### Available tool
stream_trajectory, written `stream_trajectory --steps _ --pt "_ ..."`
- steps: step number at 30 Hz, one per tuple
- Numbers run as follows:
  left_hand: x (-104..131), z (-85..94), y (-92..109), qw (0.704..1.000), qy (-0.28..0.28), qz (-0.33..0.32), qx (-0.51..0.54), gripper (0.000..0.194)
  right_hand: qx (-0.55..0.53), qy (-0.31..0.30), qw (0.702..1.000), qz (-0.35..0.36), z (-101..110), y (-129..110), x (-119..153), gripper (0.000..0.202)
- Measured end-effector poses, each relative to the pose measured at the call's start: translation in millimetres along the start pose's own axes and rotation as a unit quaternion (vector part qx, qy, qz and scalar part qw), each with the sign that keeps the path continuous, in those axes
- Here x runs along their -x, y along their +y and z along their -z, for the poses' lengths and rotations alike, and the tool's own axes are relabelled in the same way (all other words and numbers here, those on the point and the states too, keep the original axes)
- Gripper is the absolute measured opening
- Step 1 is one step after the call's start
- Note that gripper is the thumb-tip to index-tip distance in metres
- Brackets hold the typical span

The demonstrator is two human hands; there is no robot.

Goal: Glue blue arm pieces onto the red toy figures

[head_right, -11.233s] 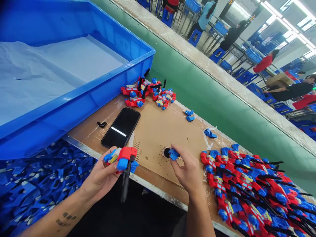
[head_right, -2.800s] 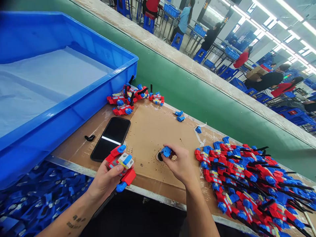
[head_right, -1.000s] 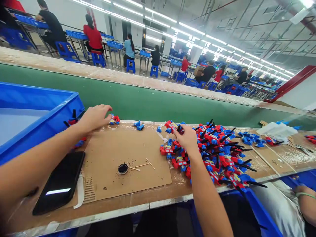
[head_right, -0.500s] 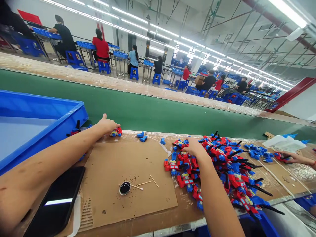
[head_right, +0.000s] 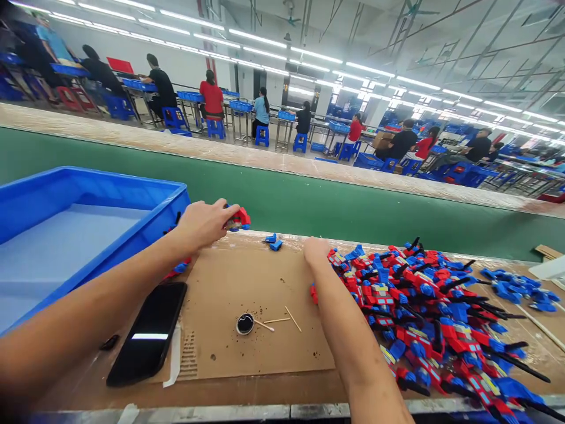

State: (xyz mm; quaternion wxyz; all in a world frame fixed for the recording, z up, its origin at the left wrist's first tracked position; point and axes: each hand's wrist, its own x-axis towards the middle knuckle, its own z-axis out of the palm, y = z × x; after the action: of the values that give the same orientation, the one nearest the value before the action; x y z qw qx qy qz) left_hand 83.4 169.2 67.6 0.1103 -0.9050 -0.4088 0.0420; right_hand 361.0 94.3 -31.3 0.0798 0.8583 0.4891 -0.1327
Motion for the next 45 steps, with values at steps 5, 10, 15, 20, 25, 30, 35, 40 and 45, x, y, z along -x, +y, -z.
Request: stream_trajectory --steps 5,10,15,20,25,30,35,40,45 --pt "129 1.5 4 0.956 0.072 0.152 0.24 0.057 -0.134 0.091 0.986 0.047 11 5 30 0.033" --pt "244 -51.2 50 0.573 -0.037 0.197 0.795 0.094 -0.424 0.11 0.866 0.241 -17 0 123 0.034" --pt "282 -75.1 103 0.342 -0.017 0.304 0.889 0.078 -0.608 0.05 0.7 0.371 -68 -6 192 0.012" --pt "276 -85.5 110 0.302 -0.009 0.292 0.907 0.071 -0.535 0.052 0.764 0.358 -81 -14 196 0.019" --pt "252 -100.3 105 0.291 -0.031 0.246 0.924 0.075 -0.373 0.052 0.827 0.418 -59 -16 185 0.005" --pt "235 -107.9 110 0.293 0.0 0.236 0.926 0.098 -0.291 0.038 0.831 0.472 -42 -23 175 0.005" --pt "238 -128.9 117 0.261 0.043 0.206 0.942 0.072 -0.281 0.082 0.841 0.454 -47 -26 177 0.028" --pt "238 -140.9 112 0.247 0.023 0.165 0.955 0.059 -0.228 0.112 0.845 0.471 -52 -25 184 0.03" --pt "236 -133.3 112 0.214 0.035 0.223 0.95 0.066 -0.164 0.132 0.846 0.49 -48 -28 187 0.038"
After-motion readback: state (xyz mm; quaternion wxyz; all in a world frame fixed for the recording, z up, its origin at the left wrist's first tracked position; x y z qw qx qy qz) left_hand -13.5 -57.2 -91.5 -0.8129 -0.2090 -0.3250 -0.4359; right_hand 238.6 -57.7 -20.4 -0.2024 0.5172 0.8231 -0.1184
